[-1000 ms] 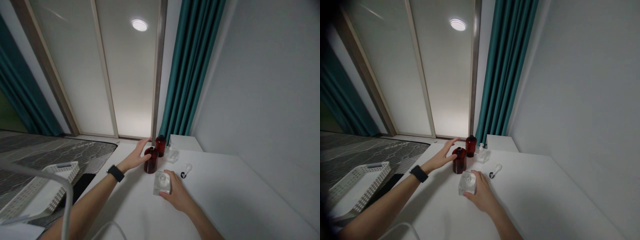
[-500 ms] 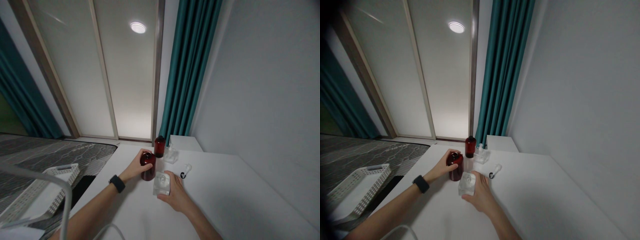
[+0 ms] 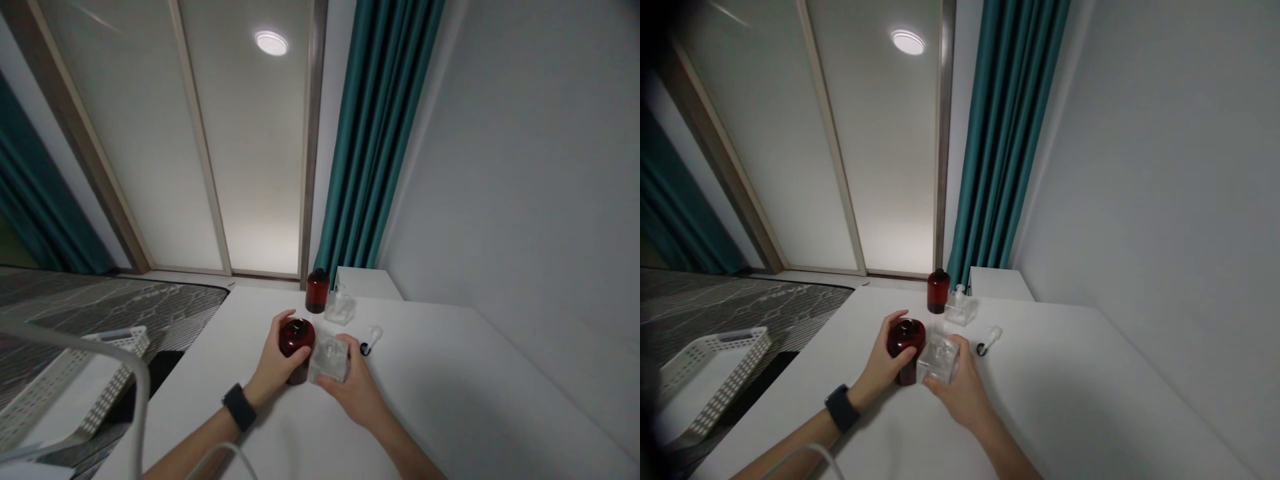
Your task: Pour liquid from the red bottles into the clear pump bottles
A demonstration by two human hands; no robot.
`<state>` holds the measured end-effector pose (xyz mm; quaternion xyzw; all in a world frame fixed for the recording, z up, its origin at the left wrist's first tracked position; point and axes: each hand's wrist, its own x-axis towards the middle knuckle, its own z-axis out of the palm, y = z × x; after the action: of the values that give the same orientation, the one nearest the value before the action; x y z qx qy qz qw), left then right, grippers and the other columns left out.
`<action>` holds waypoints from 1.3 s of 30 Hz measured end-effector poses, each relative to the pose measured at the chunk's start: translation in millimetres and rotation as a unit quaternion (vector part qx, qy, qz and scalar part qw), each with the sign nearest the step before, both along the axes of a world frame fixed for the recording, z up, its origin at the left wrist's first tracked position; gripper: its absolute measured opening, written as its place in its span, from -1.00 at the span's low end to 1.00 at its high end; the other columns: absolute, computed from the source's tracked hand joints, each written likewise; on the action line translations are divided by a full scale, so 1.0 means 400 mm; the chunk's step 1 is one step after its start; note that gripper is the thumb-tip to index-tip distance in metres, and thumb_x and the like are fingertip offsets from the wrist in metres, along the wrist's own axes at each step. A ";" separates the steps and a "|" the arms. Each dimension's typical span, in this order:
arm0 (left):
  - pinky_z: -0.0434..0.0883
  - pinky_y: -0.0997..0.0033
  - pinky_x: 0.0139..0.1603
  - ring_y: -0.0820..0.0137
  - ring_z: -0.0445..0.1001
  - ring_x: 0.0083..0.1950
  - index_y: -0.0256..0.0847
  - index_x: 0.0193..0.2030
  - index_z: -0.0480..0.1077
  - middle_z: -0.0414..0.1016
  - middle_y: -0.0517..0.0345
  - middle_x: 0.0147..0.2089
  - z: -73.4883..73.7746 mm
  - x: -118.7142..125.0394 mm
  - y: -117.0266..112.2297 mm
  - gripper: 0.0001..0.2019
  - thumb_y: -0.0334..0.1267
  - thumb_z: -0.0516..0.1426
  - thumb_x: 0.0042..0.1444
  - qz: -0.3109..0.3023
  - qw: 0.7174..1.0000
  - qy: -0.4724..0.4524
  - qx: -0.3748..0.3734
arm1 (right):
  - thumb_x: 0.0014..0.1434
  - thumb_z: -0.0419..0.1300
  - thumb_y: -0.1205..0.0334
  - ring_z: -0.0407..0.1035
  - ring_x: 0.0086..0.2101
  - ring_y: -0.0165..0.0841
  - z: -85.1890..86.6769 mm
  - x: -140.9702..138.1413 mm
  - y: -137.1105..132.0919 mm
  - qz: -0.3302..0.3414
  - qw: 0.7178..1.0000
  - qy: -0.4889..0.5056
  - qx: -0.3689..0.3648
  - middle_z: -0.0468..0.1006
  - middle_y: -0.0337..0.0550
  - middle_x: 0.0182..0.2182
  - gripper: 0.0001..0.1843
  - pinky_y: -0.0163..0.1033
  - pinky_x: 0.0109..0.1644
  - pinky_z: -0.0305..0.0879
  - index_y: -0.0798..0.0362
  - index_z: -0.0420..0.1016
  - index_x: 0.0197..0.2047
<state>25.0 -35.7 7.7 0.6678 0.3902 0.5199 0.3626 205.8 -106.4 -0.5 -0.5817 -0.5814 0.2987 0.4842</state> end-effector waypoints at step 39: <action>0.48 0.13 0.09 0.11 0.46 0.13 -0.05 0.28 0.23 0.38 -0.11 0.15 0.018 -0.022 -0.030 -0.36 0.21 0.17 0.17 -0.106 0.941 0.163 0.277 | 0.04 0.26 0.25 0.01 0.37 -0.08 0.047 0.060 -0.064 0.003 0.999 -0.031 0.025 0.12 0.01 0.39 0.02 0.12 0.42 -0.03 -0.04 -0.15 0.47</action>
<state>16.3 -47.7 15.1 0.8549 0.2111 0.4502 0.1480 229.8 -132.1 18.1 -0.5767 -0.6053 0.2672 0.4792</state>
